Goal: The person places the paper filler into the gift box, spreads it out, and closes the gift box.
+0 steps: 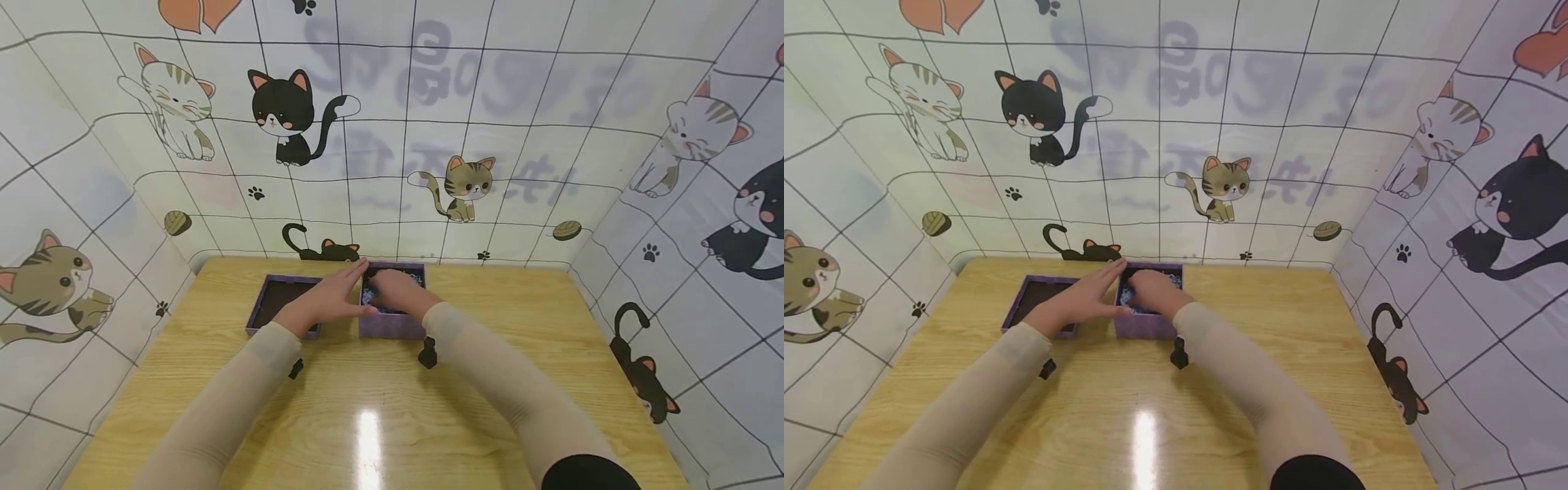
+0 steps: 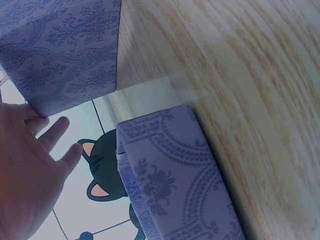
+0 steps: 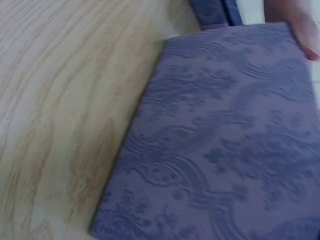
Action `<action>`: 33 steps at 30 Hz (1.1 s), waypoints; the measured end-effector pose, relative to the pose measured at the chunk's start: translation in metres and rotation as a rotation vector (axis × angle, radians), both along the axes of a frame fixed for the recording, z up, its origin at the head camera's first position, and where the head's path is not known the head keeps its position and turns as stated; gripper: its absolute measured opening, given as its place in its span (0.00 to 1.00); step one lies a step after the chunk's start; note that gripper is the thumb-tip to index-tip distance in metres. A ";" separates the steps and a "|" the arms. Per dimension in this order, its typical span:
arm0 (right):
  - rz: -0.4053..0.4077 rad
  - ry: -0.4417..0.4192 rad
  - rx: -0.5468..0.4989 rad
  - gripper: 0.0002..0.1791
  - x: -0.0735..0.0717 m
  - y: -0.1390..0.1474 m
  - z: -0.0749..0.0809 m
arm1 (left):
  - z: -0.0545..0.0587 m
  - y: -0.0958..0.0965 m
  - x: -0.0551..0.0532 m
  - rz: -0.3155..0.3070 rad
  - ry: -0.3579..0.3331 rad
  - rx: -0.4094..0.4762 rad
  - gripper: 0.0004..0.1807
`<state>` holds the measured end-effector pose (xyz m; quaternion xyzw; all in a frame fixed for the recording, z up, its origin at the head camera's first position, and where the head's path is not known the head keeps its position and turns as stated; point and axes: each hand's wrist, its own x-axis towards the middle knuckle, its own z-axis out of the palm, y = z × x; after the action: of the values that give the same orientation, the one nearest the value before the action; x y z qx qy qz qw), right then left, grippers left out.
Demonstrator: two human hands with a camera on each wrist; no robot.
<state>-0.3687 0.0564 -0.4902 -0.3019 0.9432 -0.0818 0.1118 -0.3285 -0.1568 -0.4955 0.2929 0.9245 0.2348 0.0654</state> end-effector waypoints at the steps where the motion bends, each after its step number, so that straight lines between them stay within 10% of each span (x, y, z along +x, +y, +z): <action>1: 0.004 -0.011 -0.012 0.20 0.001 0.002 0.003 | 0.000 0.000 0.000 0.001 -0.003 0.001 0.66; 9: 0.006 0.025 -0.184 0.23 0.006 0.012 0.022 | -0.003 -0.003 -0.004 0.010 -0.022 0.022 0.68; 22: 0.021 0.038 -0.065 0.12 0.000 -0.002 0.003 | -0.001 -0.001 -0.002 -0.004 -0.008 0.032 0.67; 33: 0.030 -0.002 -0.171 0.27 0.010 0.024 0.019 | -0.002 0.001 0.001 0.002 -0.028 0.063 0.65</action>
<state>-0.3588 0.0801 -0.4710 -0.3241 0.9281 -0.1609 0.0876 -0.3271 -0.1556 -0.4978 0.2905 0.9161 0.2678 0.0687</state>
